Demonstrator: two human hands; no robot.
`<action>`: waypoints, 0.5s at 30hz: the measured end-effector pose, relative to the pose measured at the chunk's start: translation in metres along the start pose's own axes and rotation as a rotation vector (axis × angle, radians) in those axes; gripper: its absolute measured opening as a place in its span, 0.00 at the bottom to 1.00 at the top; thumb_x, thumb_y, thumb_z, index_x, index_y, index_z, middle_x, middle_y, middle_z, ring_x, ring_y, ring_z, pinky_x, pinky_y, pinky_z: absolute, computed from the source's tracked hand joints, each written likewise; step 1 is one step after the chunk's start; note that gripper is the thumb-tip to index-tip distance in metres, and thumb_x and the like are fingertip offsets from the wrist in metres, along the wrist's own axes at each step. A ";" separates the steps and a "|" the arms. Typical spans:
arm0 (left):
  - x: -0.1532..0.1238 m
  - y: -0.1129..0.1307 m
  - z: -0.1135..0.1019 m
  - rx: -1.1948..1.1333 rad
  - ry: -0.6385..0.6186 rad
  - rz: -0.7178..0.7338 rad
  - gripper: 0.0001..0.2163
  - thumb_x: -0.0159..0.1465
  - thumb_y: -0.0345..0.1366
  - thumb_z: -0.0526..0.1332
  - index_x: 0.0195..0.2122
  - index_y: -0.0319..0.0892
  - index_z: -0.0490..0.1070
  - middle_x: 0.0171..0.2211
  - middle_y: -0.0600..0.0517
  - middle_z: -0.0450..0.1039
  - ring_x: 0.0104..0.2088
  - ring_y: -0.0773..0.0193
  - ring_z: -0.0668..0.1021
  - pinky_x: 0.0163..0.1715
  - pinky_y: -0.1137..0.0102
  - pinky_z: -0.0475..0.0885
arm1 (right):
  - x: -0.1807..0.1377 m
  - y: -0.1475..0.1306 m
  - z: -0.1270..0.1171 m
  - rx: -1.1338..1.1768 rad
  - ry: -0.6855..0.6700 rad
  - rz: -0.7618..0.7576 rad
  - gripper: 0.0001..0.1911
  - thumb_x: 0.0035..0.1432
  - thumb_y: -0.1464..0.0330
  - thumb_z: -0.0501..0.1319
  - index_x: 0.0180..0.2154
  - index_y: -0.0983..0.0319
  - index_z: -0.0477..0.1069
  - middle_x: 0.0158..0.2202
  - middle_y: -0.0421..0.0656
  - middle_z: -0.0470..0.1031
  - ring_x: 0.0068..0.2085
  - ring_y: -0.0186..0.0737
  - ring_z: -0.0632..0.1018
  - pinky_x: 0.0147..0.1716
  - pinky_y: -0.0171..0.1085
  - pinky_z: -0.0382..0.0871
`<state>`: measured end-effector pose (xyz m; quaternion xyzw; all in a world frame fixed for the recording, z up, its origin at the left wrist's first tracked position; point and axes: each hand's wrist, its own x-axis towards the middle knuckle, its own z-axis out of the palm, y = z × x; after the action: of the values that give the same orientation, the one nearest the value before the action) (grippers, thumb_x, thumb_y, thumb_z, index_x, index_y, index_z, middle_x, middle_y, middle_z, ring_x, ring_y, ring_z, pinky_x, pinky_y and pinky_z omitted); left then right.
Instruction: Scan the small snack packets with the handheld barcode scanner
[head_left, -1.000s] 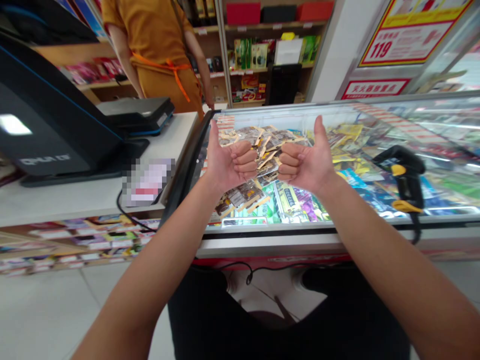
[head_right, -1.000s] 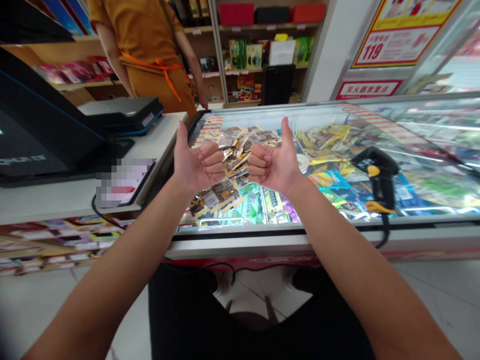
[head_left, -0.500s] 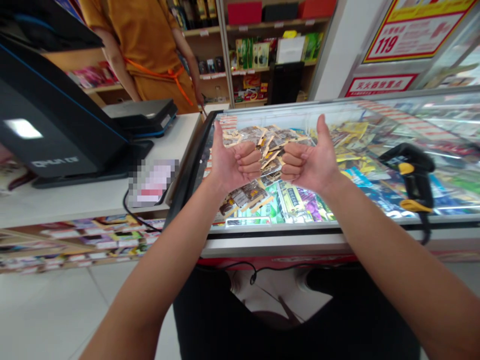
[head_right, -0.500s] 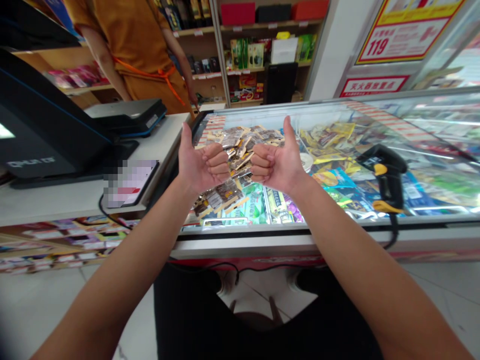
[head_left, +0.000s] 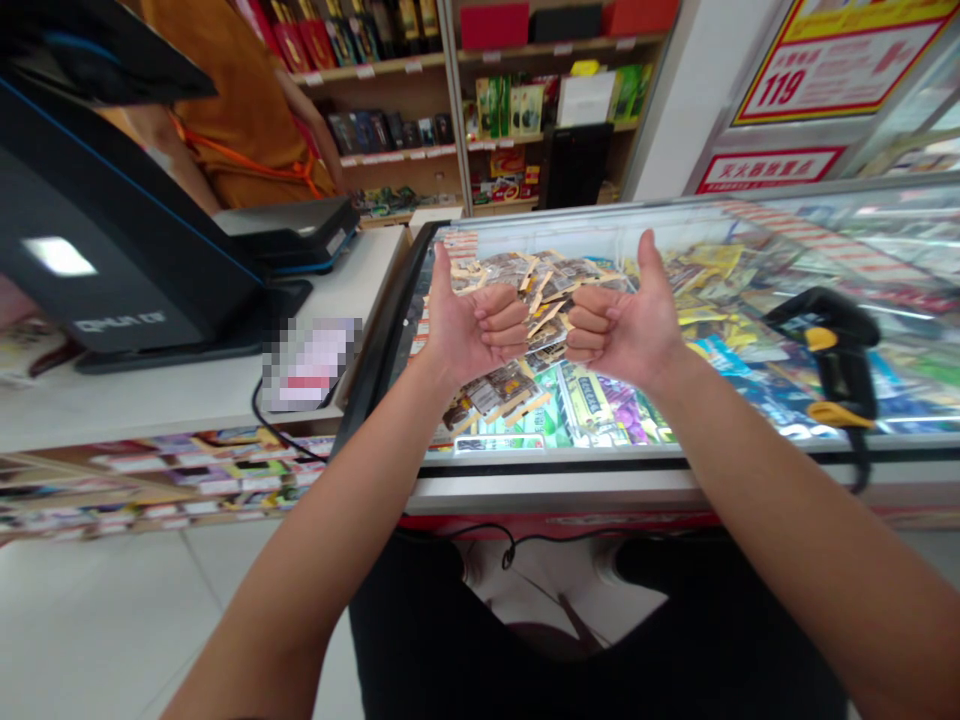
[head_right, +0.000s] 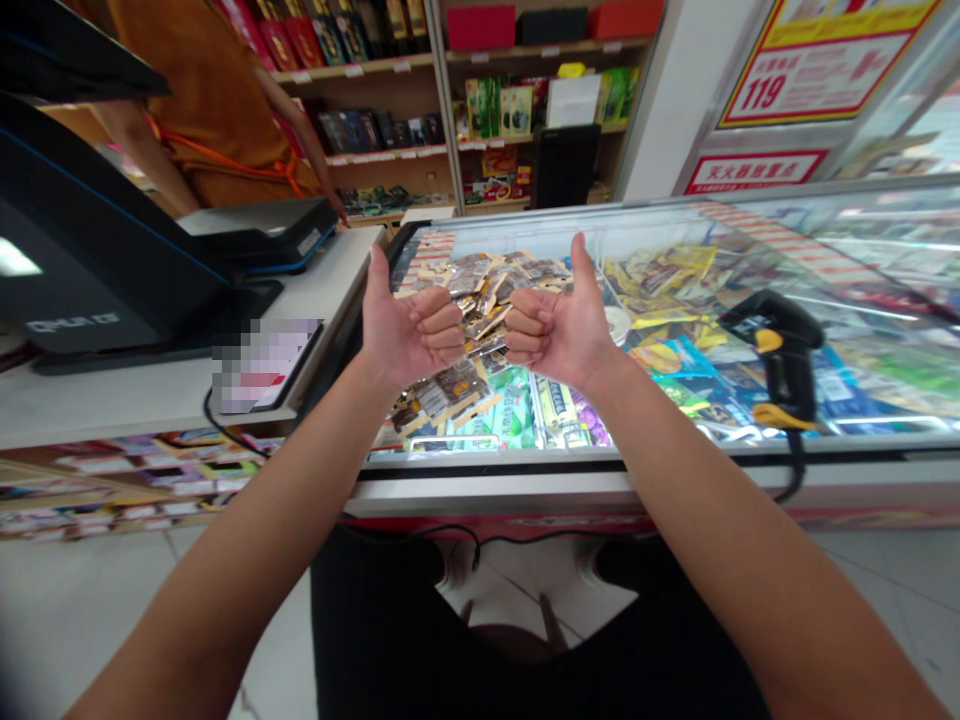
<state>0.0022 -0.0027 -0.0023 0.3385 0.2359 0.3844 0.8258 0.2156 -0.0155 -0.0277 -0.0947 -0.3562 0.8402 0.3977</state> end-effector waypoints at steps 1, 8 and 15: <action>0.000 0.000 0.000 -0.002 -0.001 -0.002 0.36 0.60 0.76 0.37 0.19 0.47 0.54 0.12 0.57 0.50 0.12 0.69 0.57 0.11 0.70 0.55 | 0.000 0.000 -0.001 0.000 -0.016 0.005 0.39 0.54 0.27 0.46 0.21 0.56 0.51 0.15 0.32 0.46 0.17 0.31 0.51 0.17 0.36 0.50; 0.001 0.000 -0.002 -0.005 -0.001 0.007 0.36 0.59 0.77 0.38 0.18 0.47 0.54 0.12 0.56 0.51 0.11 0.69 0.57 0.11 0.70 0.56 | 0.002 -0.002 -0.004 -0.134 -0.028 -0.009 0.37 0.56 0.30 0.51 0.20 0.56 0.52 0.15 0.32 0.45 0.17 0.31 0.50 0.16 0.36 0.50; -0.001 0.000 0.008 0.093 -0.038 0.058 0.37 0.64 0.73 0.35 0.19 0.45 0.59 0.15 0.56 0.53 0.13 0.71 0.58 0.13 0.72 0.56 | -0.020 -0.004 0.023 -1.119 0.554 -0.383 0.29 0.58 0.41 0.60 0.22 0.57 0.63 0.18 0.36 0.57 0.21 0.34 0.59 0.24 0.38 0.59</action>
<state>0.0068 -0.0060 0.0034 0.3905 0.2277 0.3902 0.8021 0.2210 -0.0407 -0.0106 -0.4353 -0.6348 0.3864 0.5082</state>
